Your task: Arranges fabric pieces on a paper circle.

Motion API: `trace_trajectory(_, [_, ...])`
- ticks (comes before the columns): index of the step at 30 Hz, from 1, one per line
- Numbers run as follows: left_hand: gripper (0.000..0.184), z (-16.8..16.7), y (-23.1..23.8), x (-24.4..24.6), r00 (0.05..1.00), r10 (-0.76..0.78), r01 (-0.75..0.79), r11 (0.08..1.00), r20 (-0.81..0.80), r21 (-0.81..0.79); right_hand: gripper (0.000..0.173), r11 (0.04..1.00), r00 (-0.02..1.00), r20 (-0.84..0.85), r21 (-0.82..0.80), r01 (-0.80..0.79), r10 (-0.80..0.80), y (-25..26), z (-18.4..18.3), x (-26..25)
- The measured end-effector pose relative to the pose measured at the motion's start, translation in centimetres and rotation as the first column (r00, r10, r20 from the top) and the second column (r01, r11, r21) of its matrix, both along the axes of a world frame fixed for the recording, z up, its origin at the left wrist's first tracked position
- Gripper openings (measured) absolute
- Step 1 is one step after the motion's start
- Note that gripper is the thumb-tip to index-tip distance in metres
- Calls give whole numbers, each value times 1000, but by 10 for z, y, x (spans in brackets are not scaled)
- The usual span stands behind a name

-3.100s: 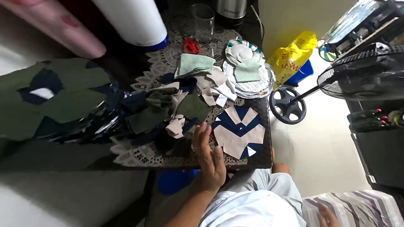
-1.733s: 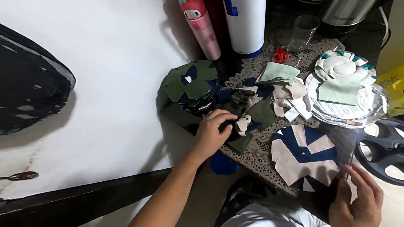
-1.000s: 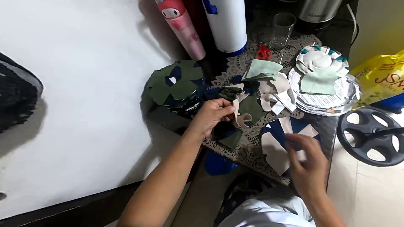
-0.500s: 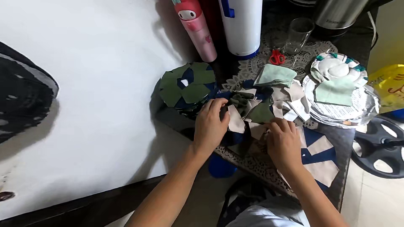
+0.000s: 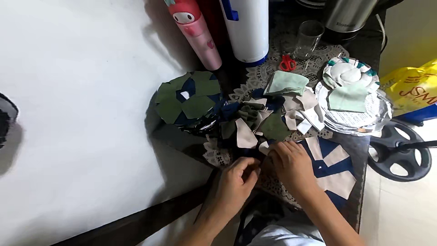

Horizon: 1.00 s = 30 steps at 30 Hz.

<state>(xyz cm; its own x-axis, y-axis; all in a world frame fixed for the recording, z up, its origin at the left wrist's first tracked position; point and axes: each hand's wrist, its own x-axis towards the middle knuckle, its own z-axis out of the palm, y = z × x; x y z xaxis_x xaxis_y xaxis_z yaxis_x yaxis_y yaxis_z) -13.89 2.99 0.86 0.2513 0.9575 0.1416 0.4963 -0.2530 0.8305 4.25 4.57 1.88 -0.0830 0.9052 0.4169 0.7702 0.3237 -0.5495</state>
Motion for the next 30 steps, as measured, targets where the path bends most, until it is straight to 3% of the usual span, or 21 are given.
trace_trajectory(3, [29,-3,10,3,995,27,3,953,-96,302,12,998,998,-18,-24,55,-56,-6,-4,-5])
trace_trajectory(8, [22,22,49,30,977,-48,131,903,-207,410,16,985,969,181,-13,172,-167,0,-20,-2])
trace_trajectory(14, [19,33,114,82,812,-301,449,870,-501,205,20,980,962,199,94,173,-189,-25,-14,8])
trace_trajectory(19, [21,32,128,107,675,-387,519,854,-628,32,24,980,969,158,100,173,-187,-44,-14,15])
trace_trajectory(24, [15,26,133,105,717,-374,518,851,-589,90,24,981,977,117,94,170,-180,-46,-16,18])
trace_trajectory(27, [16,33,138,101,793,-387,439,898,-471,1,23,979,975,83,41,202,-205,-36,-13,24])
trace_trajectory(30, [17,42,143,101,799,-395,384,915,-453,-122,25,963,964,63,-70,262,-257,-17,-4,35])
